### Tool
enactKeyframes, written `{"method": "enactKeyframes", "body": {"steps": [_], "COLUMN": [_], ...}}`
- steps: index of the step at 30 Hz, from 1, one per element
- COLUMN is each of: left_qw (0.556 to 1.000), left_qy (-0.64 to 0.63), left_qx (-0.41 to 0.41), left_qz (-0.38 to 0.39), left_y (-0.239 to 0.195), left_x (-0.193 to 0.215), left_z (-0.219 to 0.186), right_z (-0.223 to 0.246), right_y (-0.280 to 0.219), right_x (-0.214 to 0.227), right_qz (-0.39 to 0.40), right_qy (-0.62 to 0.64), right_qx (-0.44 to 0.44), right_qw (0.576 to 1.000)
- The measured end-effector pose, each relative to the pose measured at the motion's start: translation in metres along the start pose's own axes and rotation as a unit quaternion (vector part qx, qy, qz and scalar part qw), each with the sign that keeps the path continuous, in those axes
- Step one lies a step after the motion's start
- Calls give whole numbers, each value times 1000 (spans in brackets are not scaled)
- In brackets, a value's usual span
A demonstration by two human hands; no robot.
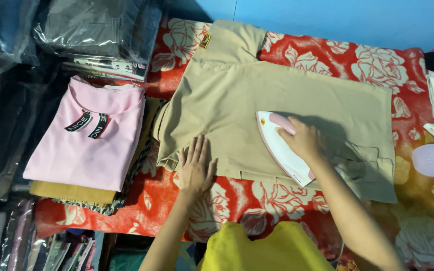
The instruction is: Iron and fold a tan uniform shirt on a flat surface.
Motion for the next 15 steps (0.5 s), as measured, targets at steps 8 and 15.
{"method": "enactKeyframes", "body": {"steps": [8, 15], "left_qw": [948, 935], "left_qy": [87, 59], "left_qx": [165, 229], "left_qz": [-258, -263], "left_y": [-32, -30], "left_x": [-37, 12], "left_z": [116, 86], "right_z": [62, 129], "right_y": [-15, -13], "right_x": [10, 18], "right_qz": [120, 141], "right_qy": [222, 247], "right_qx": [191, 285], "right_qw": [949, 915]}}
Point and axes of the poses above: each hand's wrist, its own y-axis towards the middle knuckle, its own x-axis out of the back of the hand, z = x × y, the point moved 2 cm from there along y, towards the middle knuckle, and after that the axes turned 10 degrees about x, right-handed, at the moved point
